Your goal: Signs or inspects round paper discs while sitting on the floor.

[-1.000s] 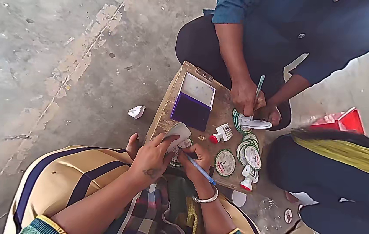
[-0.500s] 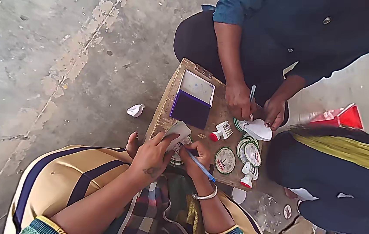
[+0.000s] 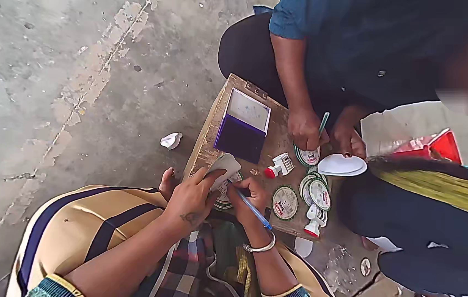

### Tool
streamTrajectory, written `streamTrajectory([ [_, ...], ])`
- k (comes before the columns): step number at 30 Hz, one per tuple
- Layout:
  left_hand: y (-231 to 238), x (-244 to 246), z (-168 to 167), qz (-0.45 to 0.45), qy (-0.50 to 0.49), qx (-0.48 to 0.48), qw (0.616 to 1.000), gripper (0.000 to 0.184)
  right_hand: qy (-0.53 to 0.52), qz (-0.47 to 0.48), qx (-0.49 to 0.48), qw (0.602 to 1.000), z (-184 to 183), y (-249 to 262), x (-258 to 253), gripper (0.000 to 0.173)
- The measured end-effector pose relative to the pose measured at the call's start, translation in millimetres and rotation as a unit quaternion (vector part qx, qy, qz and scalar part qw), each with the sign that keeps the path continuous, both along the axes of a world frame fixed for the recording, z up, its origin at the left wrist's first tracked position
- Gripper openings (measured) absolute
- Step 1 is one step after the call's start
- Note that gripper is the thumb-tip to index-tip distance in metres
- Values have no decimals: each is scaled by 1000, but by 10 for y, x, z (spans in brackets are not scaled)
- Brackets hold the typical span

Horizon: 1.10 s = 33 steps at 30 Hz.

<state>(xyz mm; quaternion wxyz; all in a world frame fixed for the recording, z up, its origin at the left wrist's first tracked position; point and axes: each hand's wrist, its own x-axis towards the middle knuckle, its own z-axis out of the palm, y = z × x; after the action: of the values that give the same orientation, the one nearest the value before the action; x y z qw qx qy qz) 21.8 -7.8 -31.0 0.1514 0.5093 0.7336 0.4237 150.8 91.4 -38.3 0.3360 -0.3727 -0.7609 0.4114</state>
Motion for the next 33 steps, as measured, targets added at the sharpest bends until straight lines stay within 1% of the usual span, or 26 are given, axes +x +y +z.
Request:
streamTrajectory([
  [6,-2,8,-17,-2,3,0,1000,38,-22,-8,1,1000,-11,2,15,7],
  [10,9,-2,-23,0,14,6,1000,37,-16,-6,1,1000,0,19,-10,7],
  [16,6,-1,-48,-11,45,24,999,32,5,-6,-6,1000,9,14,-14,6],
  [18,-8,1,-43,-25,54,35,998,29,48,-26,-15,998,20,-24,14,7],
  [22,-30,-24,-56,-58,80,56,994,20,174,-43,-77,981,26,27,108,24],
  [24,-39,-29,-36,-82,99,53,990,24,211,-43,-123,969,33,50,154,25],
  [26,-27,-23,-14,-94,100,54,989,27,231,-44,-151,960,59,66,163,26],
  [30,-29,-60,-20,-109,88,57,988,21,239,-36,-158,957,73,49,169,25],
  [33,-25,-57,-14,-91,62,53,993,16,238,-37,-161,957,84,32,192,25],
])
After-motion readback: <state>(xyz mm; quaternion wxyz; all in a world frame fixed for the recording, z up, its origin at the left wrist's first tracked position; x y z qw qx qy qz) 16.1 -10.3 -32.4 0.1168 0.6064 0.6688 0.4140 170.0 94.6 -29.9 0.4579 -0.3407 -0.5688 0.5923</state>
